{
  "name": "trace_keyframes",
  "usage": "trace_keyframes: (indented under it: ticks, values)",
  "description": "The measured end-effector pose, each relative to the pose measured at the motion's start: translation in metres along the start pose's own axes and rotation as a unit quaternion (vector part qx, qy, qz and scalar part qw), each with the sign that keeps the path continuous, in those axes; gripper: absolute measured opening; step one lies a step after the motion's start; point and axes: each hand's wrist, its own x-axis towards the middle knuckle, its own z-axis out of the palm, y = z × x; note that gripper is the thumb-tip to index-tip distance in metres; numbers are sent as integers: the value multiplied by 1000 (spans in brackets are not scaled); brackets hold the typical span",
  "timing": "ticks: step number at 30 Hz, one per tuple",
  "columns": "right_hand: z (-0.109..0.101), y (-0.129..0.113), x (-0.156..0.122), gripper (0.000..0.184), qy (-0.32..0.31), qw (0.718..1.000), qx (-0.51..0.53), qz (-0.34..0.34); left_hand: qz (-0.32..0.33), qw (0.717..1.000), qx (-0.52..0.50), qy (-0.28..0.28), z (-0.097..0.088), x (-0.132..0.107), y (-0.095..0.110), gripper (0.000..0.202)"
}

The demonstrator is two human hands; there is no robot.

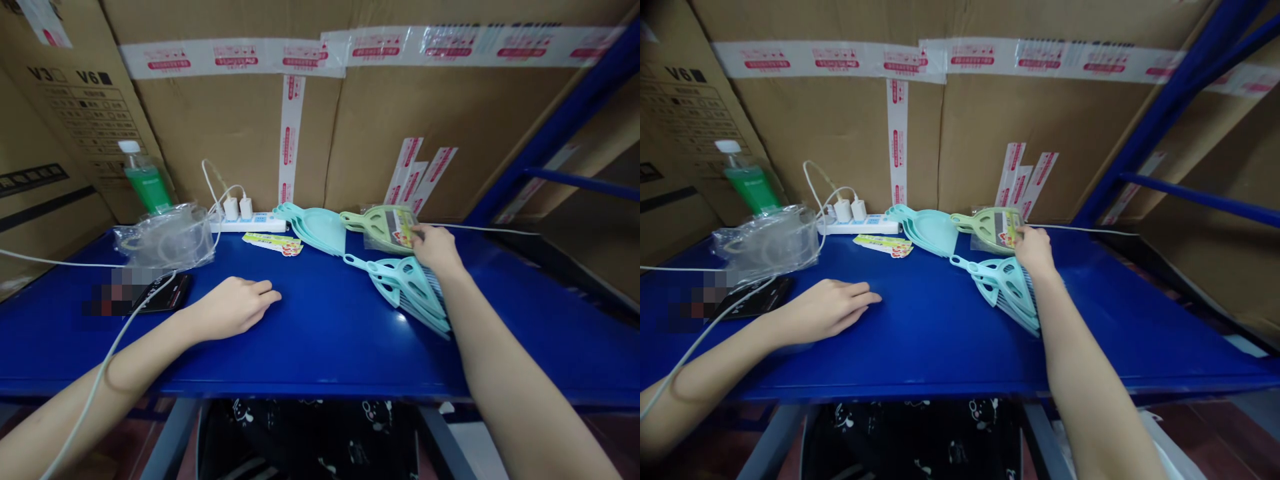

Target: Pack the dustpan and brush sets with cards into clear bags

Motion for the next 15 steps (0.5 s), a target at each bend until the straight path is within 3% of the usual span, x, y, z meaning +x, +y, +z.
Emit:
trace_keyframes:
  ticks: [2,4,10,15]
  values:
    - [-1,-11,-3,35,35,997,-45,51,-1,1000,-4,2,0,0,0,22]
    - [-5,-23,-6,32,33,996,-59,50,-1,1000,-9,4,0,0,0,23]
    - [-22,-54,-12,37,-40,996,-12,-73,1,1000,-9,0,0,0,0,24]
    - [-31,-62,-17,35,-58,994,-38,-80,-1,1000,-7,-7,-1,0,0,24]
